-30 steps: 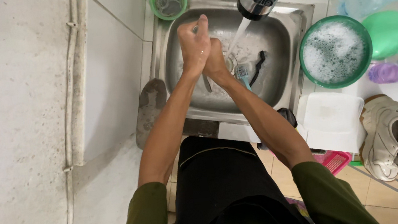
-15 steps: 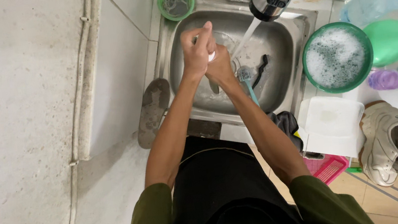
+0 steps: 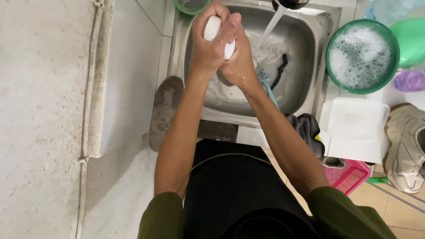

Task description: The person washes a white sneaker in a kitchen sink using a brush and running water. They scrub the shoe's exterior and interior, rinse it thoroughly, and then place it on a pink plastic basket on the floor.

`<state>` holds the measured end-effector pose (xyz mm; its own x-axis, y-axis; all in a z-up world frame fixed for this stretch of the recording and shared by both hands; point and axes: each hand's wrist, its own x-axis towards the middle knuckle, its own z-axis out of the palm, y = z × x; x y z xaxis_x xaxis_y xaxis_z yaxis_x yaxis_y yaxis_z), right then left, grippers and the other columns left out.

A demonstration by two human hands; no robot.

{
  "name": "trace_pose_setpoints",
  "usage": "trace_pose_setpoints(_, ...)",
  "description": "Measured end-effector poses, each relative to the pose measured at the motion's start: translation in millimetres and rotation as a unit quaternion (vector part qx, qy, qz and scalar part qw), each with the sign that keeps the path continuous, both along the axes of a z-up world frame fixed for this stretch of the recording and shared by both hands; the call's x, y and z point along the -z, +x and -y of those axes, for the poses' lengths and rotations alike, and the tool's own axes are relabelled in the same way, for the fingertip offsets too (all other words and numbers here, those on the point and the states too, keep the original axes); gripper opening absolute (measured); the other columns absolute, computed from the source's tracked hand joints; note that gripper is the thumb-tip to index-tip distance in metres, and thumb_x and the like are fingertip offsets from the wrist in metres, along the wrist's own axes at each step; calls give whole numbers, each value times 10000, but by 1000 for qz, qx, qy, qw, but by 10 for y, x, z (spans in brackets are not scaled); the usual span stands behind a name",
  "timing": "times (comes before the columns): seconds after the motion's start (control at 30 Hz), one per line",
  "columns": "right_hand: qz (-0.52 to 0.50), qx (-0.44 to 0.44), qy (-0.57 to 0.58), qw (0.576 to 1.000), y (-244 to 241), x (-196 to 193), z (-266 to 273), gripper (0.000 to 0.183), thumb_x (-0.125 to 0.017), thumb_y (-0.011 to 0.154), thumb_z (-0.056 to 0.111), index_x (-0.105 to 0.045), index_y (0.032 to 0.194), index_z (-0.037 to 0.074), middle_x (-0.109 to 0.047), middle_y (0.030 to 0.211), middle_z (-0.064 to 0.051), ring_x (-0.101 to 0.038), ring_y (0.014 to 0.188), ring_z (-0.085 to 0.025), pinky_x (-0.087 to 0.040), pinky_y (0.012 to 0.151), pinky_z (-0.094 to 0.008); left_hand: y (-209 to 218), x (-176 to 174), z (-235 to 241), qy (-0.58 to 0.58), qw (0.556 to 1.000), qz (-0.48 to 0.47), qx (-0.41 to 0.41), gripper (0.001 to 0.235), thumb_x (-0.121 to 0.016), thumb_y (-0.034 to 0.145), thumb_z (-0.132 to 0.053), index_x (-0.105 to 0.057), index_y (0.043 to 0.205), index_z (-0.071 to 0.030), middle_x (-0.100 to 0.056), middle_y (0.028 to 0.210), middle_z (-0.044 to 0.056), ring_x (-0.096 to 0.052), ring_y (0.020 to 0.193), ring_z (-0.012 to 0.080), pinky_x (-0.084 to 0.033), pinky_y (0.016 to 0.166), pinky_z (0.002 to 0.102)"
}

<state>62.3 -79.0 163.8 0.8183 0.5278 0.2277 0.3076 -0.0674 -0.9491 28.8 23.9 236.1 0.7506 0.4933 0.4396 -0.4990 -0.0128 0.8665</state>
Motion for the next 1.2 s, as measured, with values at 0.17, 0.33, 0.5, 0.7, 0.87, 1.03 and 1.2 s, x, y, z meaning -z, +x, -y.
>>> trace_pose_setpoints(0.17, -119, -26, 38, 992, -91, 205, 106, 239, -825, 857, 14, -613, 924, 103, -636, 827, 13, -529, 734, -106, -417, 583, -314, -52, -265, -13, -50, 994, 83, 52, 327, -715, 1073, -182, -472, 858, -144, -490, 770, 4, -430, 601, 132, -413, 588, 304)
trace_pose_setpoints(0.33, -124, 85, 14, 989, -159, 225, 77, 349, -817, 901, 123, -547, 681, 139, -561, 674, 51, -478, 643, -79, -340, 501, -347, -140, 54, -30, -106, 975, 135, 142, 536, -817, 1033, -461, -479, 1350, -192, -594, 1126, 45, -625, 971, 208, -528, 905, 364)
trace_pose_setpoints(0.5, -220, 88, -9, 971, -313, -29, -57, 165, -768, 903, 182, -629, 936, 98, -560, 547, -28, -463, 447, -114, -366, 360, -348, -184, 306, 63, -96, 984, 13, 149, 682, -931, 1017, -200, -501, 1544, -144, -747, 1311, 115, -771, 1144, 250, -666, 1035, 416)
trace_pose_setpoints(0.7, -315, -61, 39, 946, -219, -276, 63, 230, -604, 898, 4, -601, 1126, 37, -382, 557, -15, -333, 413, -117, -239, 344, -321, -136, 148, -32, -93, 991, -35, 86, 353, -869, 997, -125, -590, 1187, -227, -553, 945, -30, -569, 887, 107, -534, 862, 304)
trace_pose_setpoints(0.87, -345, -206, 51, 914, -170, -336, 214, 989, -793, 892, -42, -311, 1742, 110, -573, 1653, -152, -731, 1269, -346, -718, 966, -485, -99, 113, 23, -80, 996, -35, -10, 314, -853, 1022, -218, -577, 1171, -214, -513, 909, -54, -505, 806, 93, -448, 820, 279)
trace_pose_setpoints(1.03, -446, -4, 75, 892, -474, -195, 224, 331, -774, 981, 18, -493, 870, 152, -357, 631, 37, -221, 432, -70, -147, 393, -315, -172, 225, -177, -56, 985, -17, 160, 461, -821, 1052, -357, -527, 1370, -200, -607, 1048, -7, -637, 900, 146, -574, 839, 321)
trace_pose_setpoints(1.2, -551, -89, 37, 829, -453, -275, 452, 377, -706, 1047, 524, -589, 919, 190, -252, 521, 118, -191, 384, -50, -154, 334, -243, -219, 401, -464, -130, 949, -11, 287, 1074, -938, 953, -609, -383, 1739, -132, -575, 1603, 9, -552, 1465, 168, -485, 1247, 366)
